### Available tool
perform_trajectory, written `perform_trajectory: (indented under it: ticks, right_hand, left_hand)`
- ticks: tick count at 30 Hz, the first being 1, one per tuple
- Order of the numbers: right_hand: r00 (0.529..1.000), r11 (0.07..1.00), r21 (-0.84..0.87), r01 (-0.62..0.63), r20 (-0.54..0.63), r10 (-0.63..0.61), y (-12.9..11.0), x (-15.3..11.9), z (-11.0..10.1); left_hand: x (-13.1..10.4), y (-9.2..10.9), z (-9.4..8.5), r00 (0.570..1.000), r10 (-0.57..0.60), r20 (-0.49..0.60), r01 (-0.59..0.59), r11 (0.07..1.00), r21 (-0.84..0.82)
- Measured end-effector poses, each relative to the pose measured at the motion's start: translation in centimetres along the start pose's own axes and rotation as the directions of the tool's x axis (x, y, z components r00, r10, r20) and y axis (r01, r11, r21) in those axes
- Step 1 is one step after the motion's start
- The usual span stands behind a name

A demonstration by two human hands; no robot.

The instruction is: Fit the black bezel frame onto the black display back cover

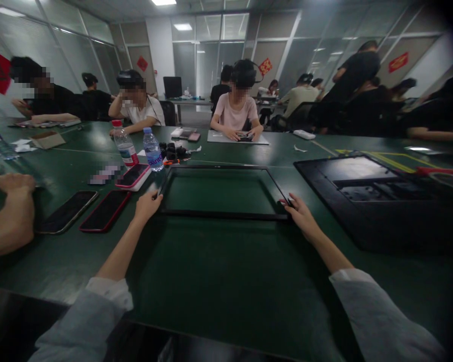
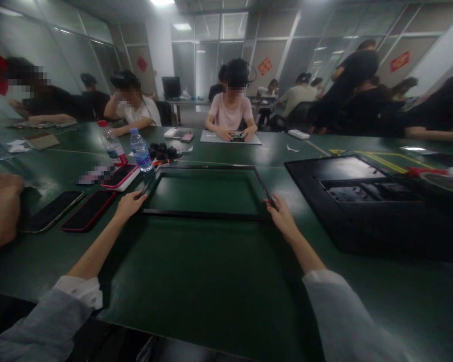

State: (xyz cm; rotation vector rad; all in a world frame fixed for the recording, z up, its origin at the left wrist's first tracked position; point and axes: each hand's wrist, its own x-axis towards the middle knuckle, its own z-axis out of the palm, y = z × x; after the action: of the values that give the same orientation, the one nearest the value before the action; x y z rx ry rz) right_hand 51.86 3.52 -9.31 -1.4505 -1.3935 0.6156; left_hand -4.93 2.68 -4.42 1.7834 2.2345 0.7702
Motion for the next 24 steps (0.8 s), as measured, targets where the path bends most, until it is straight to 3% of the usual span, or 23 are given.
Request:
perform_trajectory:
  ticks: [3,7,24]
  right_hand:
    - [1.0,1.0,-0.021,-0.012,0.016,0.013,0.7,0.3,0.1]
    - [0.998,0.982,-0.182,0.057,0.02,-0.054,1.1,0.5,0.2]
    - [0.992,0.922,-0.366,0.125,0.013,-0.129,0.7,0.3,0.3]
  left_hand:
    - [-0.6,0.2,-0.4,1.0,0.0,0.012,-0.001,0.991,0.137]
    - [-1.2,0.4,-0.4,0.999,0.029,-0.016,-0.024,0.971,0.239]
    - [-1.6,1.3,-0.7,0.998,0.043,0.053,-0.057,0.952,0.299]
